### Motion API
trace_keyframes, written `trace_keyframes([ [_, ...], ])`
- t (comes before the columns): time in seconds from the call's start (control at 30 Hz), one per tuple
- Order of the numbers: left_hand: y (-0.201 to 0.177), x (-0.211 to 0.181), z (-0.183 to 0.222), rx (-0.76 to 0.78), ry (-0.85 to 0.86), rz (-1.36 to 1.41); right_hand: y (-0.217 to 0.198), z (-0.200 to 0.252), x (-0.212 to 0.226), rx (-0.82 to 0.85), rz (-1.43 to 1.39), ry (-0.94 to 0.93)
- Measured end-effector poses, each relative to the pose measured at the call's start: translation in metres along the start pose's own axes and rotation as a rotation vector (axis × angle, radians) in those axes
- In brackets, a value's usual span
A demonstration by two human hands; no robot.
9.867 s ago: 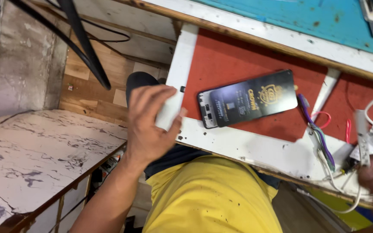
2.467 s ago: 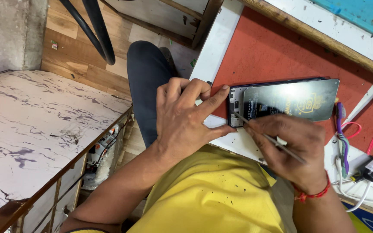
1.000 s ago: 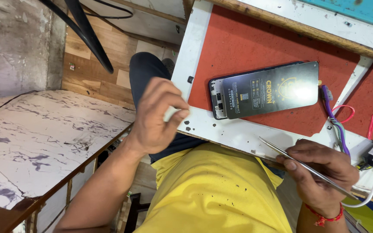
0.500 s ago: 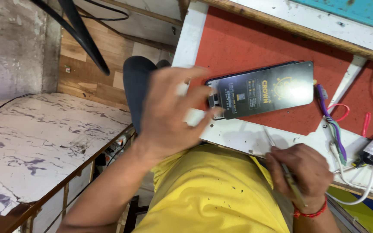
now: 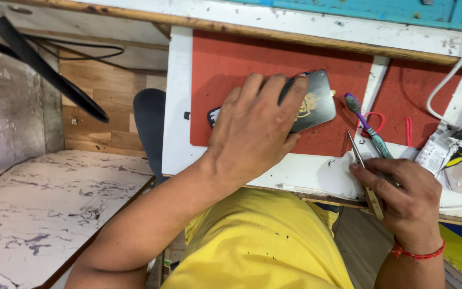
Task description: The person replaces a mobile phone screen by prying off the damaged panel using a thin tool, cleaning the internal frame with a brush, and applying adhesive from a tube before pressing a new screen into place.
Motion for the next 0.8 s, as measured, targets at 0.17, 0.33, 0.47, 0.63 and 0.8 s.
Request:
trace_keyframes([
  [0.17, -0.012, 0.005, 0.009, -0.073, -0.002, 0.067, -0.01, -0.011, -0.008, 0.035, 0.154, 0.067],
  [0.33, -0.013, 0.013, 0.018, -0.054, -0.04, 0.09, -0.021, -0.024, -0.006, 0.194, 0.2, 0.097],
  [0.47, -0.01, 0.009, 0.016, -0.043, -0.053, 0.027, -0.026, -0.026, -0.005, 0.234, 0.178, 0.116],
  [0.63, -0.006, 0.011, 0.014, 0.019, -0.111, -0.033, -0.029, -0.018, 0.002, 0.095, -0.093, 0.088],
  [0.8, 0.002, 0.004, 0.013, 0.08, -0.067, -0.101, -0.012, -0.016, 0.013, -0.027, -0.298, 0.13],
])
Point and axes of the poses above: each hand's wrist, its own z-axis away from the middle knuckle, its own y-axis out of the palm, x = y × z, the point moved 10 cm from there along -z, towards the middle knuckle, and after that the axes turned 9 degrees about x, right-handed, at the moved point
